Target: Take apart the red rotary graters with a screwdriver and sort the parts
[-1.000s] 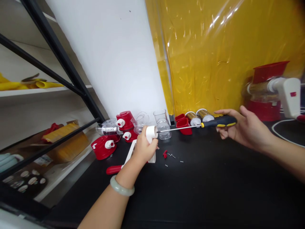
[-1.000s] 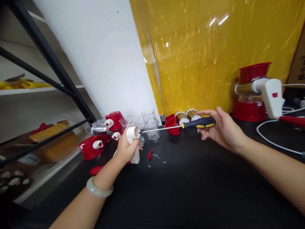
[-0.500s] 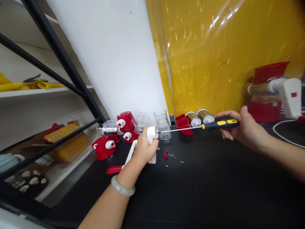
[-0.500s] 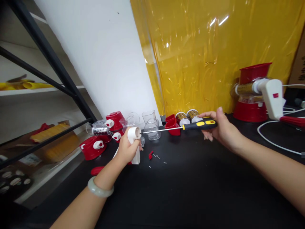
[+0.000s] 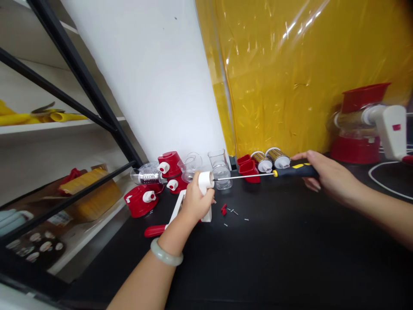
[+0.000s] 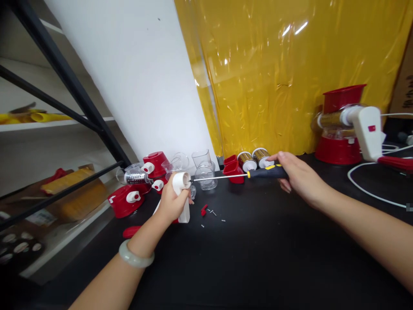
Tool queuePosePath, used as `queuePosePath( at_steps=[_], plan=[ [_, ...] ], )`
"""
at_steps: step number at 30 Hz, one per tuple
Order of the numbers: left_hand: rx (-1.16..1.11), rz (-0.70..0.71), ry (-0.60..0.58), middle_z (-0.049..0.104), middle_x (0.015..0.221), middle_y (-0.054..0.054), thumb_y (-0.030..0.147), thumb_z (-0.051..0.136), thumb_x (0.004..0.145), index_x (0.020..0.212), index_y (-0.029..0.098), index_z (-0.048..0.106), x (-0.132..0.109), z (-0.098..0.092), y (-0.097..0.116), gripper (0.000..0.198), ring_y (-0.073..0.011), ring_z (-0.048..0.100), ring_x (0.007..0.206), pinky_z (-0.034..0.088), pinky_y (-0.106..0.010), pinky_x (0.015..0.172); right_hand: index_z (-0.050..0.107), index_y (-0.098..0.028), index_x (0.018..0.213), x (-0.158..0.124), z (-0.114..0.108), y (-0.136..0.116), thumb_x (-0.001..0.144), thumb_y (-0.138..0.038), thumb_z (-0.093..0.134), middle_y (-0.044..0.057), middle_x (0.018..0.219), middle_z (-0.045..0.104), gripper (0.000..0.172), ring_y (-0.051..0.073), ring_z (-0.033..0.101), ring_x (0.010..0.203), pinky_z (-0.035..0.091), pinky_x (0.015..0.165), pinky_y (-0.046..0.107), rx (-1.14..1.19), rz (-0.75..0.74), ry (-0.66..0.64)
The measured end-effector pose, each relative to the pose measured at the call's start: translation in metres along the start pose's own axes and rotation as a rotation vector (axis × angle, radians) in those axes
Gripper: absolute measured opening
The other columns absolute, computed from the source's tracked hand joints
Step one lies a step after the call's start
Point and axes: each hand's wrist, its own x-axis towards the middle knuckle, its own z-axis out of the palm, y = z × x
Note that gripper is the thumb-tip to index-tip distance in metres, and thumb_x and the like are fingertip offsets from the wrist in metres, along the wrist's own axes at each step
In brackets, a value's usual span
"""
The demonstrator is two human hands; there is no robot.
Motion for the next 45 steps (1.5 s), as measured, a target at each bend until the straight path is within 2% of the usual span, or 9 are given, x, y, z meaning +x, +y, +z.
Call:
queuePosePath(
  at_steps=[7,13,16,20,26,33,38,41,45],
  plan=[
    [-0.01,-0.01,-0.018,0.061,0.058,0.005,0.009,0.051,0.069,0.094,0.022,0.049,-0.001,0.001,0.003,0.028,-0.017,0.064,0.049,0.047,-0.025,0.05,0.06,-0.031,0.103,-0.001,-0.002,-0.009,0.062,-0.037,0.082,-0.001,0.089,0.068,0.047,0.017,0.065,0.079,0.055,0.07,0.027,0.323,0.107,-0.078],
    [-0.004,-0.022,-0.025,0.061,0.059,0.005,0.009,0.051,0.07,0.095,0.021,0.048,-0.001,0.001,0.004,0.028,-0.0168,0.064,0.049,0.047,-0.024,0.049,0.066,-0.02,0.081,0.006,-0.007,0.003,0.085,-0.069,0.045,-0.004,0.04,0.04,0.053,0.012,0.04,0.039,0.043,0.045,0.025,-0.072,0.094,-0.015],
    [-0.015,-0.01,-0.013,0.061,0.06,0.005,0.009,0.05,0.07,0.097,0.021,0.049,-0.001,0.001,0.002,0.029,-0.0167,0.064,0.049,0.047,-0.025,0.049,0.067,-0.023,0.086,0.001,-0.005,-0.002,0.078,-0.04,0.07,-0.002,0.065,0.058,0.018,0.01,0.049,0.053,0.046,0.052,0.021,0.059,0.053,-0.017],
    [-0.046,0.002,-0.012,0.061,0.06,0.004,0.009,0.051,0.07,0.097,0.021,0.05,-0.001,0.001,0.0,0.03,-0.0165,0.063,0.049,0.048,-0.025,0.05,0.066,-0.029,0.095,-0.005,-0.002,-0.014,0.07,-0.029,0.066,0.002,0.096,0.066,0.025,0.02,0.063,0.087,0.056,0.073,0.031,0.33,0.077,-0.09],
    [-0.032,-0.016,-0.012,0.061,0.058,0.005,0.009,0.052,0.07,0.097,0.021,0.049,-0.001,0.001,0.001,0.029,-0.017,0.063,0.048,0.048,-0.026,0.05,0.068,-0.022,0.086,0.002,-0.002,-0.004,0.087,-0.058,0.052,-0.002,0.054,0.054,0.039,0.01,0.041,0.041,0.041,0.042,0.022,-0.039,0.133,-0.001],
    [-0.032,-0.029,-0.005,0.06,0.058,0.005,0.009,0.052,0.069,0.095,0.021,0.048,-0.001,0.002,0.006,0.029,-0.0173,0.063,0.048,0.048,-0.026,0.049,0.065,-0.028,0.097,-0.002,-0.003,-0.009,0.068,-0.035,0.077,0.001,0.095,0.067,0.033,0.018,0.063,0.09,0.055,0.077,0.027,0.358,0.124,-0.106],
    [-0.046,-0.027,-0.019,0.059,0.059,0.005,0.01,0.051,0.069,0.093,0.021,0.047,-0.001,0.003,0.006,0.027,-0.017,0.063,0.047,0.048,-0.025,0.047,0.065,-0.023,0.084,0.004,-0.006,0.002,0.088,-0.063,0.048,-0.003,0.047,0.048,0.043,0.013,0.045,0.044,0.046,0.049,0.026,0.045,0.179,-0.044],
    [-0.039,-0.023,0.008,0.06,0.057,0.005,0.009,0.05,0.069,0.095,0.021,0.049,-0.001,0.002,0.006,0.029,-0.0171,0.063,0.048,0.048,-0.026,0.049,0.065,-0.027,0.092,0.003,-0.007,0.004,0.077,-0.039,0.073,-0.003,0.069,0.061,0.021,0.011,0.053,0.056,0.048,0.056,0.023,0.08,0.106,-0.058],
    [-0.03,-0.029,-0.008,0.06,0.058,0.005,0.01,0.052,0.067,0.094,0.021,0.049,-0.002,0.002,0.012,0.029,-0.0169,0.063,0.047,0.049,-0.026,0.049,0.061,-0.033,0.104,0.002,-0.007,-0.002,0.068,-0.029,0.077,0.0,0.099,0.066,0.039,0.02,0.064,0.089,0.053,0.078,0.034,0.332,0.109,-0.134]
  ],
)
